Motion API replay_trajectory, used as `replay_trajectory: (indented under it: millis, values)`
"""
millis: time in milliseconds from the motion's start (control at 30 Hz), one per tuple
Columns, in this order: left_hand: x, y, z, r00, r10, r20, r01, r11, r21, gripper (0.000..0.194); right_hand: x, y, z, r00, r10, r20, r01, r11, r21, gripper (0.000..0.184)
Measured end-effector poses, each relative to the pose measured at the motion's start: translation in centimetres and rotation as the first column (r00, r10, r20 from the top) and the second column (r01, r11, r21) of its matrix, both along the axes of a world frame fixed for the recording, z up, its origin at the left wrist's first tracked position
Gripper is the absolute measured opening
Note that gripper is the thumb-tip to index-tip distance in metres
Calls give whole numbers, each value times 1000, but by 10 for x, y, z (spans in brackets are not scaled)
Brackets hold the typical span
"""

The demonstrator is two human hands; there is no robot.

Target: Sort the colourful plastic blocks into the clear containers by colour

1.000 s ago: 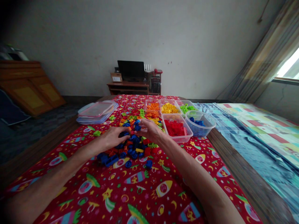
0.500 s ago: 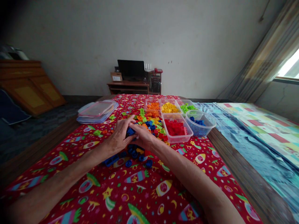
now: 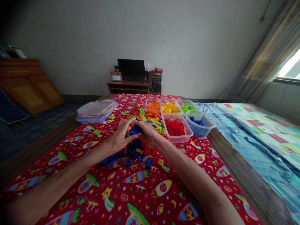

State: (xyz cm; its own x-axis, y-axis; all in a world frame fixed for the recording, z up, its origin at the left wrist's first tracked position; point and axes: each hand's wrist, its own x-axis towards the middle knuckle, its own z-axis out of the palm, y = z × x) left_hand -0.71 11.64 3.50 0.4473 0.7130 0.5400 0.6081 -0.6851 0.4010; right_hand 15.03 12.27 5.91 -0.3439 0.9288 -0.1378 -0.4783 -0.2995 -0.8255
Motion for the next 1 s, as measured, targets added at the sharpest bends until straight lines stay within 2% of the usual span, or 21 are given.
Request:
replay_trajectory:
  millis: [100, 200, 300, 433, 567, 633, 700, 733, 767, 800, 833, 867, 900, 933, 967, 1000]
  values:
    - [0, 4, -4, 999, 30, 24, -29, 999, -30, 66, -1, -1, -1, 1000, 25, 14, -25, 999, -24, 13]
    - [-4, 8, -1, 999, 33, 43, -31, 998, -48, 69, 0, -3, 1, 997, 47, 59, -43, 997, -62, 14]
    - [-8, 11, 2, 999, 35, 37, -33, 998, -61, 66, 2, -4, 2, 994, 93, 54, -92, 996, -13, 11]
    - [-8, 11, -3, 1000, -1, 29, 4, 994, -110, 66, -2, -5, -5, 994, 92, 60, -95, 995, 36, 9]
    - [-5, 2, 0, 991, -76, 106, 94, 981, -170, 77, -2, -2, -4, 996, 24, 87, -32, 995, 91, 19]
    - [-4, -2, 9, 981, -87, 171, 109, 987, -121, 73, 8, 1, 8, 990, -64, 127, 39, 981, 191, 21]
    - [-7, -4, 20, 977, -83, 194, 91, 995, -35, 69, 29, 5, 27, 950, -224, 219, 135, 924, 359, 21]
    - [-9, -5, 26, 980, -76, 184, 77, 997, 3, 66, 45, 7, 38, 898, -338, 282, 181, 868, 463, 20]
    - [-11, -4, 30, 985, -66, 162, 61, 998, 35, 63, 63, 9, 49, 811, -475, 341, 216, 786, 580, 20]
    - [-14, -3, 34, 990, -53, 133, 45, 997, 58, 60, 83, 10, 57, 683, -614, 395, 230, 694, 682, 21]
    - [-17, -2, 37, 994, -37, 103, 29, 997, 73, 56, 105, 11, 64, 522, -736, 431, 220, 604, 766, 22]
    - [-21, 0, 39, 997, -21, 76, 14, 996, 83, 52, 127, 11, 68, 340, -820, 460, 192, 539, 820, 22]
    - [-24, 3, 40, 998, -5, 55, 0, 996, 92, 49, 149, 11, 69, 150, -861, 486, 160, 507, 847, 22]
    - [-28, 6, 41, 999, 12, 37, -15, 995, 96, 46, 170, 10, 68, -10, -849, 528, 129, 523, 843, 21]
    - [-31, 10, 40, 999, 30, 21, -32, 995, 99, 44, 188, 9, 65, -124, -809, 574, 111, 564, 819, 20]
    - [-34, 13, 40, 999, 49, 7, -49, 993, 103, 42, 205, 9, 61, -190, -755, 628, 106, 620, 777, 20]
